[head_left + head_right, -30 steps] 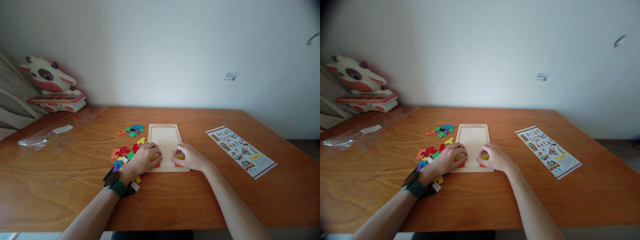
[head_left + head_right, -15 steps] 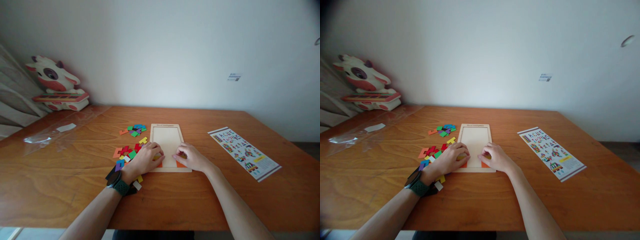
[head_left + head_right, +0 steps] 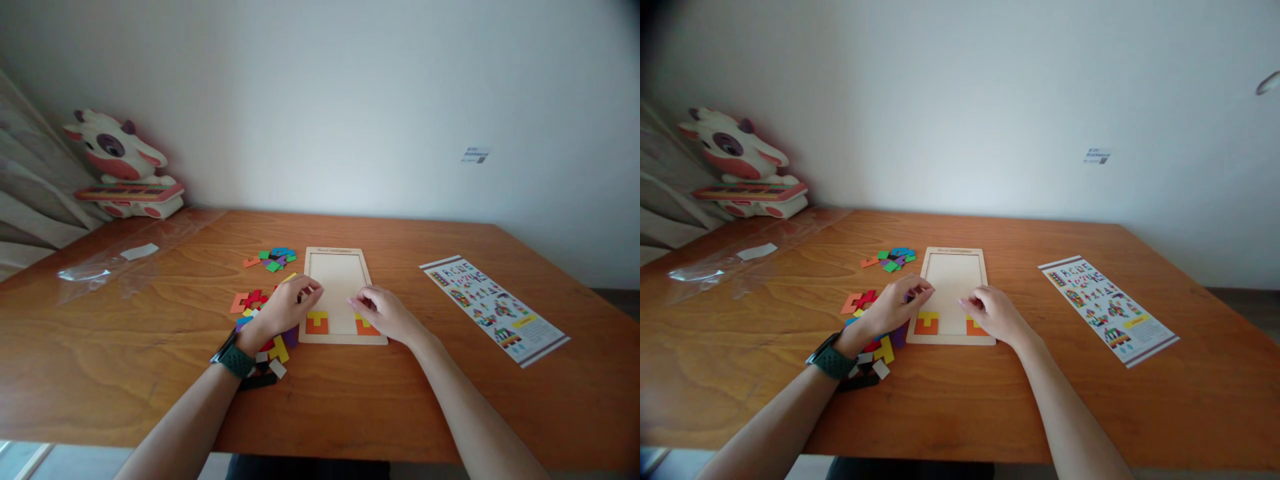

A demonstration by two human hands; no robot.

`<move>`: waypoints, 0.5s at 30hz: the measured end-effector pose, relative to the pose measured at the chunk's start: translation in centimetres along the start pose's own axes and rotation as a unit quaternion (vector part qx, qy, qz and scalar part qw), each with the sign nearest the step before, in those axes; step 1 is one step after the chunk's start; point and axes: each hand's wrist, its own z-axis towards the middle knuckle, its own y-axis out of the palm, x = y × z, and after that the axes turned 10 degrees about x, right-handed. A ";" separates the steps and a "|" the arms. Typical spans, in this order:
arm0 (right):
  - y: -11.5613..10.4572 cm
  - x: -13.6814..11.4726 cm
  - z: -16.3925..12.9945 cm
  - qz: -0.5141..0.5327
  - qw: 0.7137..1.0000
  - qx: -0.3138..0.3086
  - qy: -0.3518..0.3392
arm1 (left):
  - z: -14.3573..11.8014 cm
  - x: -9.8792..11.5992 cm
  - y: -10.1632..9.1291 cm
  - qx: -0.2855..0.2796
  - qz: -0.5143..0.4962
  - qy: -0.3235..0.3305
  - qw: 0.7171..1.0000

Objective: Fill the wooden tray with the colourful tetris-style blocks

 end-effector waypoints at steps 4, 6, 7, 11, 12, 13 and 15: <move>0.0 0.2 0.0 0.007 1.000 0.016 0.020 | 0.5 -1.3 -1.3 0.041 0.084 -0.033 0.995; -0.1 0.3 0.1 0.008 0.999 0.026 0.020 | 0.6 -2.3 -1.8 0.043 0.170 -0.046 0.983; -0.1 0.4 0.1 0.006 0.999 0.030 0.016 | 0.6 -2.9 -2.1 0.041 0.210 -0.050 0.976; -0.2 0.6 0.0 -0.001 0.999 0.037 0.004 | 0.3 -4.9 -3.1 0.010 0.263 -0.063 0.963; -0.2 0.6 0.0 0.000 0.999 0.038 0.003 | 0.3 -5.2 -3.5 0.002 0.251 -0.069 0.965; -0.2 0.6 0.0 0.001 0.999 0.038 0.002 | 0.3 -5.5 -3.8 -0.006 0.235 -0.076 0.969; -0.1 0.7 0.0 0.001 0.999 0.038 0.000 | 0.2 -5.7 -4.7 -0.025 0.202 -0.095 0.974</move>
